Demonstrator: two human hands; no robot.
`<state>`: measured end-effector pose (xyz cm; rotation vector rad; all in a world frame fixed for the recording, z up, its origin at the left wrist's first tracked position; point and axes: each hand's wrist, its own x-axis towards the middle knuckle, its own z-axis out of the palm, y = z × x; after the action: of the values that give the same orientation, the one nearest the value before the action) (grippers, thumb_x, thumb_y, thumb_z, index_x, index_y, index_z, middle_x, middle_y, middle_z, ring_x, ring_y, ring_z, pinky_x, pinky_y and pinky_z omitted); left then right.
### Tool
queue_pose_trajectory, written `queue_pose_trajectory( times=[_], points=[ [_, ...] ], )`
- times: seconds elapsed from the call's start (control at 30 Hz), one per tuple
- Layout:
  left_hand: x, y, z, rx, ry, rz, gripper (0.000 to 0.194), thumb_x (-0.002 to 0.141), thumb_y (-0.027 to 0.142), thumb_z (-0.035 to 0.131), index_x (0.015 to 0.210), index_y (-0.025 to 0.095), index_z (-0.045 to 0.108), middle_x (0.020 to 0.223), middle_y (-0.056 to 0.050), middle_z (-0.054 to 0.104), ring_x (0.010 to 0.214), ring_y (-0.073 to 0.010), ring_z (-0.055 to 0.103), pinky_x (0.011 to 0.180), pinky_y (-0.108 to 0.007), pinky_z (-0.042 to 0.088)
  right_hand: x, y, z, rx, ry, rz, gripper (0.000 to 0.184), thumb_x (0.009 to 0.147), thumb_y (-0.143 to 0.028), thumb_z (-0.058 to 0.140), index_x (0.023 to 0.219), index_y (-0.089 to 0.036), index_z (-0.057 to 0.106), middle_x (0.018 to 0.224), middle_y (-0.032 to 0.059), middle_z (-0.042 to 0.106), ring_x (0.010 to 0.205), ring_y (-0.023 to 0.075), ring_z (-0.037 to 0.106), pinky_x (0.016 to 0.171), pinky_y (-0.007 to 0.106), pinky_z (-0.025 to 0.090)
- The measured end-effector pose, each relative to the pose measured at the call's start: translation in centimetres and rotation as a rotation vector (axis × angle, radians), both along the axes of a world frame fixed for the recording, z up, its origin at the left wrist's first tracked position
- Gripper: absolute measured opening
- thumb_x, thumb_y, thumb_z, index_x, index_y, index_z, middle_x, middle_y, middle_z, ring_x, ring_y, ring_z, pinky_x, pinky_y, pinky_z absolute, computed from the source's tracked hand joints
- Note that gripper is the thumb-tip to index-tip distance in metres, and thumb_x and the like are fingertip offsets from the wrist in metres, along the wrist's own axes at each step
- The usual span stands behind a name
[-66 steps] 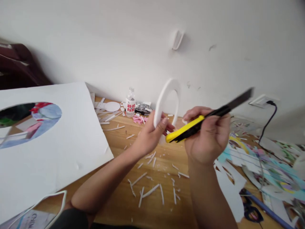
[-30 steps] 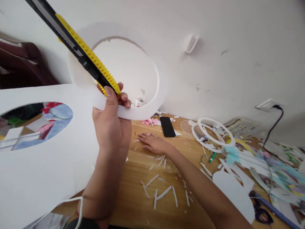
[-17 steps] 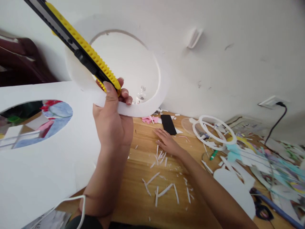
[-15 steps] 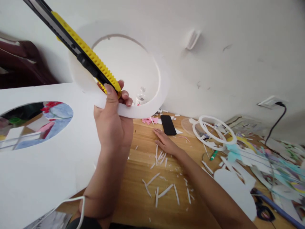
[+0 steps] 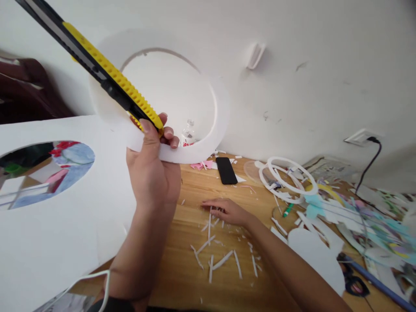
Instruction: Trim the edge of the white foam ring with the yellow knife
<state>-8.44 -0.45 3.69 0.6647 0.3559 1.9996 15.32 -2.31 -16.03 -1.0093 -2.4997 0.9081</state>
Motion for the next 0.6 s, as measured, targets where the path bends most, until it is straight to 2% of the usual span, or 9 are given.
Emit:
queue_pose_trajectory(
  times=[0.1, 0.2, 0.27, 0.4, 0.5, 0.6],
  points=[
    [-0.1, 0.1, 0.0, 0.020, -0.010, 0.021, 0.003, 0.089, 0.027, 0.066, 0.087, 0.028, 0.068, 0.093, 0.001, 0.069, 0.070, -0.0097, 0.056, 0.065, -0.023, 0.048, -0.7, -0.8, 0.1, 0.000, 0.057, -0.029, 0.044, 0.102, -0.042, 0.039, 0.141, -0.026, 0.050, 0.141, 0.0075, 0.056, 0.131, 0.0179, 0.051, 0.111, 0.038, 0.040],
    [0.0, 0.1, 0.0, 0.023, -0.057, 0.007, 0.011, 0.093, 0.022, 0.060, 0.087, 0.026, 0.068, 0.091, 0.000, 0.068, 0.069, -0.0092, 0.055, 0.064, -0.023, 0.046, -1.9, -0.4, -0.6, 0.041, 0.096, -0.078, 0.051, 0.101, -0.043, 0.039, 0.148, -0.023, 0.041, 0.153, 0.0098, 0.042, 0.145, 0.0207, 0.033, 0.118, 0.044, 0.029],
    [0.0, 0.0, 0.1, 0.027, -0.102, -0.010, 0.014, 0.095, 0.019, 0.056, 0.089, 0.022, 0.068, 0.090, -0.001, 0.067, 0.068, -0.0090, 0.054, 0.062, -0.023, 0.044, -3.2, 0.3, -1.1, 0.071, 0.075, -0.043, 0.054, 0.101, -0.044, 0.039, 0.151, -0.022, 0.035, 0.156, 0.0102, 0.037, 0.148, 0.0207, 0.026, 0.120, 0.045, 0.026],
    [0.3, -0.1, 0.3, 0.046, -0.140, 0.003, 0.015, 0.097, 0.016, 0.051, 0.092, 0.015, 0.065, 0.091, -0.004, 0.065, 0.066, -0.0080, 0.052, 0.061, -0.023, 0.042, -6.4, 2.0, -2.0, 0.124, 0.060, 0.083, 0.059, 0.099, -0.047, 0.044, 0.150, -0.018, 0.037, 0.152, 0.0125, 0.043, 0.146, 0.0206, 0.030, 0.120, 0.043, 0.027],
    [0.4, -0.2, 0.3, 0.028, -0.118, -0.009, 0.016, 0.098, 0.017, 0.051, 0.092, 0.019, 0.066, 0.092, -0.003, 0.066, 0.067, -0.0079, 0.052, 0.061, -0.022, 0.042, -8.0, 2.8, -2.1, 0.131, 0.092, 0.152, 0.057, 0.098, -0.046, 0.047, 0.146, -0.016, 0.044, 0.149, 0.0128, 0.047, 0.144, 0.0198, 0.035, 0.120, 0.040, 0.029],
    [0.6, -0.3, 0.3, 0.014, -0.102, -0.029, 0.018, 0.098, 0.018, 0.051, 0.090, 0.023, 0.067, 0.090, 0.000, 0.067, 0.067, -0.0080, 0.052, 0.061, -0.021, 0.043, -8.1, 2.6, -1.8, 0.119, 0.120, 0.224, 0.045, 0.099, -0.041, 0.048, 0.136, -0.017, 0.055, 0.142, 0.0097, 0.056, 0.138, 0.0163, 0.044, 0.117, 0.035, 0.034]
  ],
)
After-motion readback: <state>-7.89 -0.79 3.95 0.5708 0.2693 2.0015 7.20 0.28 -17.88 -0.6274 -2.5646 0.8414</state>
